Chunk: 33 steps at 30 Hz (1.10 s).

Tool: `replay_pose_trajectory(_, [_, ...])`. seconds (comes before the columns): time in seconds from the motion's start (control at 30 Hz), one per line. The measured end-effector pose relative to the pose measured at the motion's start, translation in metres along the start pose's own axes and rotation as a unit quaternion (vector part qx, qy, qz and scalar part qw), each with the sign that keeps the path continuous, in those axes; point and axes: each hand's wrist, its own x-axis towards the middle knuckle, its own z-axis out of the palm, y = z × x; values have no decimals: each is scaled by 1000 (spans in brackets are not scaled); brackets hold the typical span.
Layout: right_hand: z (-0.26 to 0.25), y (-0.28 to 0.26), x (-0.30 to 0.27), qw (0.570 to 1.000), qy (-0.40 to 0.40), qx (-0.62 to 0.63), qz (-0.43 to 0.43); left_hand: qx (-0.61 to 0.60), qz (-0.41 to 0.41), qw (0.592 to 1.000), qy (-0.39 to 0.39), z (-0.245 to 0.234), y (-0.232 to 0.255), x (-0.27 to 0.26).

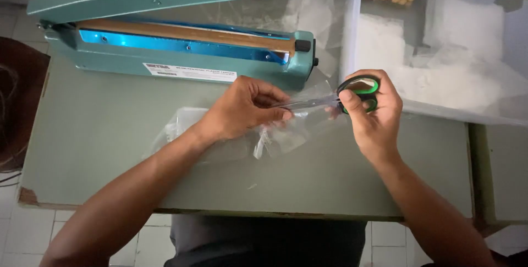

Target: Cutting and trimming small plastic bags using scissors on a work surface near a heat sealer.

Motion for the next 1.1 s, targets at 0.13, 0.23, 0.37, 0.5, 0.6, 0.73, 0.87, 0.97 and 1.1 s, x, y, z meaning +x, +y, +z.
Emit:
replay_pose_trajectory(0.13, [-2,15,-5,1000,-17,-15,-8,9,29,1000,-3,2,-2,-1])
replay_pose_trajectory(0.23, [-8,25,-7,999,-30,-25,-7,17,37,999,-3,6,1,0])
replay_pose_trajectory(0.37, [-10,16,-9,997,-50,-56,17,44,49,998,-10,6,4,-2])
replay_pose_trajectory(0.5, [-18,12,-10,990,-76,-108,51,48,49,998,2,5,10,-5])
replay_pose_trajectory(0.6, [-23,8,-6,983,-98,-132,78,56,64,996,-2,3,10,-3])
replay_pose_trajectory(0.73, [-27,-10,2,978,-128,-154,58,81,99,992,-10,4,7,-2])
replay_pose_trajectory(0.87, [-34,-20,0,985,-103,-120,64,45,82,996,-3,6,-1,-2])
replay_pose_trajectory(0.97, [-63,-14,9,998,3,-46,35,98,107,989,12,8,6,-5])
replay_pose_trajectory(1.1, [-103,-22,23,985,160,51,-42,188,203,960,46,14,21,-9])
